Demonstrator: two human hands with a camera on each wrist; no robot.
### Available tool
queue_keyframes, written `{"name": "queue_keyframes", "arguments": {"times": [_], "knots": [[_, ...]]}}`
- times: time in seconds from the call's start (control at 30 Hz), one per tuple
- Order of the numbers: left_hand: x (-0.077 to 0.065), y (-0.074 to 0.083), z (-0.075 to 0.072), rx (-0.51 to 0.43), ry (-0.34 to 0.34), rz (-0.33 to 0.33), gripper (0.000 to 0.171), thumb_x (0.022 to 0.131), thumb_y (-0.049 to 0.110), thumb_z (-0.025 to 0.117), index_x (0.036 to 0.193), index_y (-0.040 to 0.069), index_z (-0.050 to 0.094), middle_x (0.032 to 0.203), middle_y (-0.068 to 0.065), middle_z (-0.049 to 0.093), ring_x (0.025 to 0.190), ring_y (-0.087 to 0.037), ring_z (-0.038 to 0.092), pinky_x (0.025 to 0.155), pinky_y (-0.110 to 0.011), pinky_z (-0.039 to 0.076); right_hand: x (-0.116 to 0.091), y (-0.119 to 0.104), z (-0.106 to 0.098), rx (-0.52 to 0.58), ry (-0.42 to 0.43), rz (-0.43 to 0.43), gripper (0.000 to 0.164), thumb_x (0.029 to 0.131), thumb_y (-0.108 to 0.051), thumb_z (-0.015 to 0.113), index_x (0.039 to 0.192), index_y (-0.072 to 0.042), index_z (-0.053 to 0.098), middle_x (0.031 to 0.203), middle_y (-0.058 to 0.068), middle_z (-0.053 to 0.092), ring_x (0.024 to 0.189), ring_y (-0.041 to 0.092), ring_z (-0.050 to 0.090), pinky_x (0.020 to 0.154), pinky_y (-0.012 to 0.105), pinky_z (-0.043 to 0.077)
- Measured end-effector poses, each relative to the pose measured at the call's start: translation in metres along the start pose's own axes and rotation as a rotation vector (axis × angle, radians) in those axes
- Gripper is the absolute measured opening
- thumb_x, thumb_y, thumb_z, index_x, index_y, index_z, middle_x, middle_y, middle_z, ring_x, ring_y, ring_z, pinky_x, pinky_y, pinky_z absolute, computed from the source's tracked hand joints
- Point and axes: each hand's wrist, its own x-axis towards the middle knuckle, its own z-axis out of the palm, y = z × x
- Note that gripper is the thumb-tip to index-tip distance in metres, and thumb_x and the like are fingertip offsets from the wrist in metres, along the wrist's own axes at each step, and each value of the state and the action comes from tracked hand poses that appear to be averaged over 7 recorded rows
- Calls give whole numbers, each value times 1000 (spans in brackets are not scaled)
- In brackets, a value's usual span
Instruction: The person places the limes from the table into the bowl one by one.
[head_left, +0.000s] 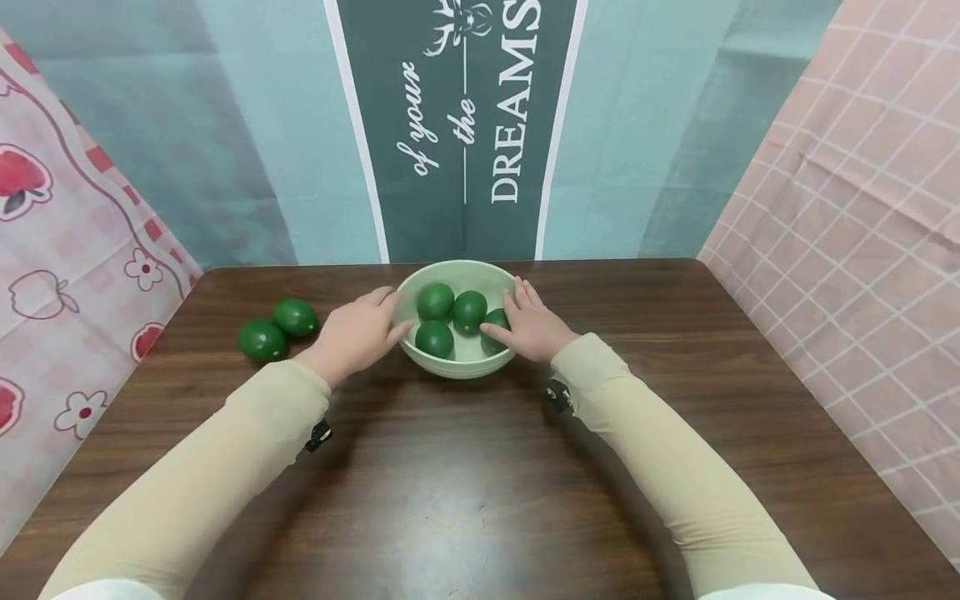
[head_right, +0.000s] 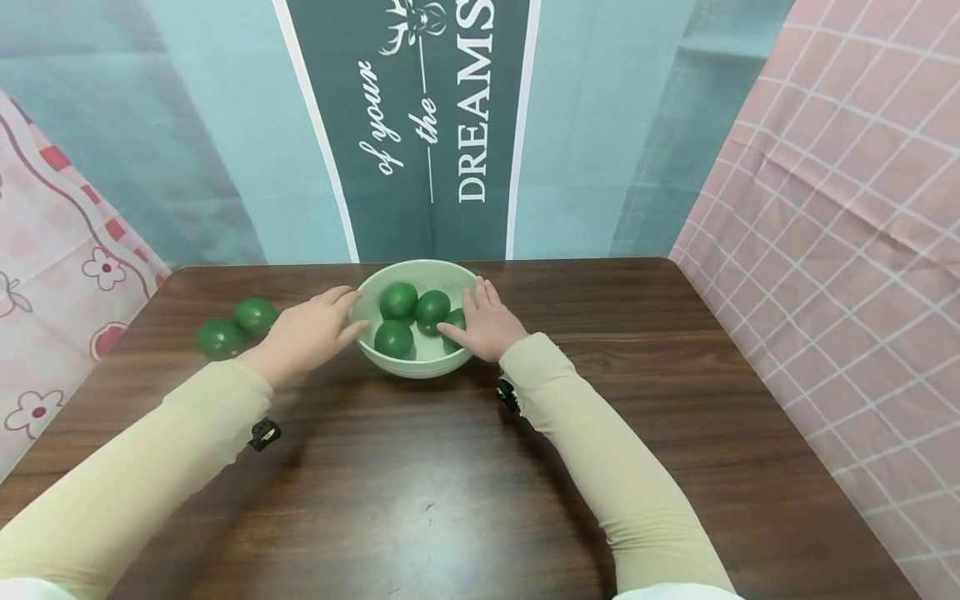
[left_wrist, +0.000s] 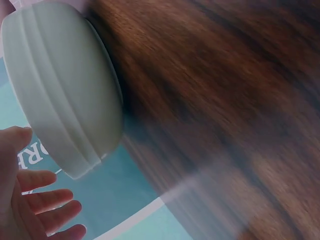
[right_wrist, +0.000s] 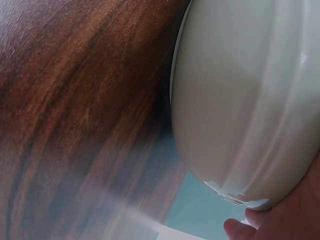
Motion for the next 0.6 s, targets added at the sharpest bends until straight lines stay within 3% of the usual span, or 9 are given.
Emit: {"name": "queue_keyframes", "arguments": {"times": [0.33, 0.6], "knots": [[-20, -16, 10, 40, 22, -44, 60, 96, 41, 46, 138, 0, 40, 138, -21, 41, 125, -36, 41, 92, -52, 41, -1, 2, 10, -12, 23, 2, 84, 94, -59, 30, 145, 6, 15, 152, 26, -2, 140, 35, -3, 111, 41, 14], [-35, -33, 7, 75, 34, -69, 61, 95, 39, 50, 137, -4, 40, 137, -25, 41, 123, -39, 42, 89, -54, 42, -2, 2, 11, -8, 35, 0, 84, 94, -58, 31, 145, 7, 16, 152, 26, -2, 140, 36, -2, 110, 41, 14]]}}
